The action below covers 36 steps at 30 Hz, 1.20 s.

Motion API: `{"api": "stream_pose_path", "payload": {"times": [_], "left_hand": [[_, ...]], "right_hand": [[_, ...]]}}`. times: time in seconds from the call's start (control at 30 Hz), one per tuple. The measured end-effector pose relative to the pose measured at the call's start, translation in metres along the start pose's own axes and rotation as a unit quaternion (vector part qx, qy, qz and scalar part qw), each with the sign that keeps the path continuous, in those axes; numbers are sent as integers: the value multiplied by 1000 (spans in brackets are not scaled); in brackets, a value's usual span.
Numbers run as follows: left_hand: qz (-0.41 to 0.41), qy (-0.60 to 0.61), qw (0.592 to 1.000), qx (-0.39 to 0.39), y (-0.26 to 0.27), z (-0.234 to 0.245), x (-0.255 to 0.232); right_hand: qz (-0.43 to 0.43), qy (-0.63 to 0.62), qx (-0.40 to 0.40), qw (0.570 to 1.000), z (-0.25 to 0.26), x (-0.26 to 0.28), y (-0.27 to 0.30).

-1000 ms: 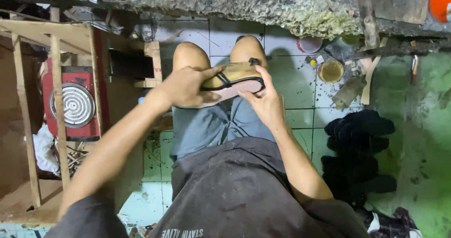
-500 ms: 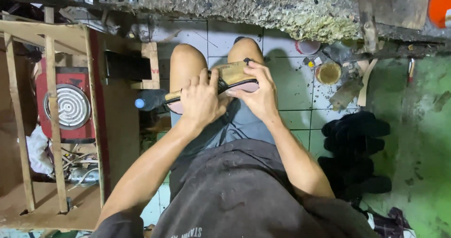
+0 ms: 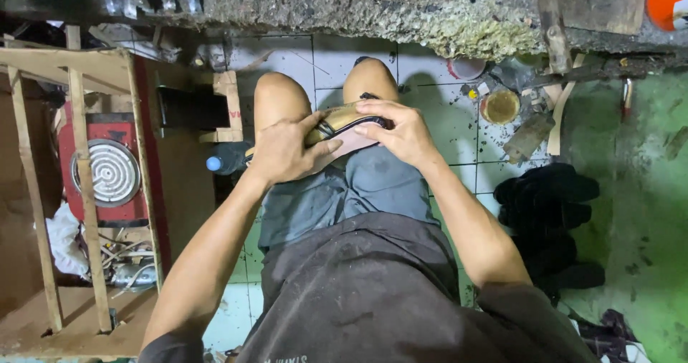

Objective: Assembling a sandal by attaching straps to a shoe last and sole using manual manipulation and a hammer.

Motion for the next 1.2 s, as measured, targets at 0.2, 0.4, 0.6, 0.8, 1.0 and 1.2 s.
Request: {"api": "stream_pose_path", "payload": {"times": [0.2, 0.4, 0.6, 0.8, 1.0, 1.2], "left_hand": [[141, 107, 984, 22, -3, 8, 20], [117, 154, 981, 27, -10, 11, 23], [128, 211, 967, 57, -12, 12, 6], [73, 394, 915, -54, -4, 2, 4], [-7, 664, 714, -221, 28, -12, 26], [-205, 177, 902, -337, 69, 50, -21]], "right_hand": [[133, 138, -44, 980, -5, 30, 9], [132, 181, -47, 973, -3, 27, 12], [152, 28, 62, 986, 14, 12, -11], [17, -242, -31, 970, -2, 10, 21], [68, 65, 13, 995, -2, 78, 24], [292, 417, 144, 848, 5, 113, 3]]}}
Point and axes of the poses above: each hand's wrist, its own y-axis away from the middle knuckle, its own z-axis out of the back of the hand, x = y × z, the point moved 8 cm from there along -y, towards the middle knuckle, and after that the axes turned 12 degrees about y, right-handed, at the moved point
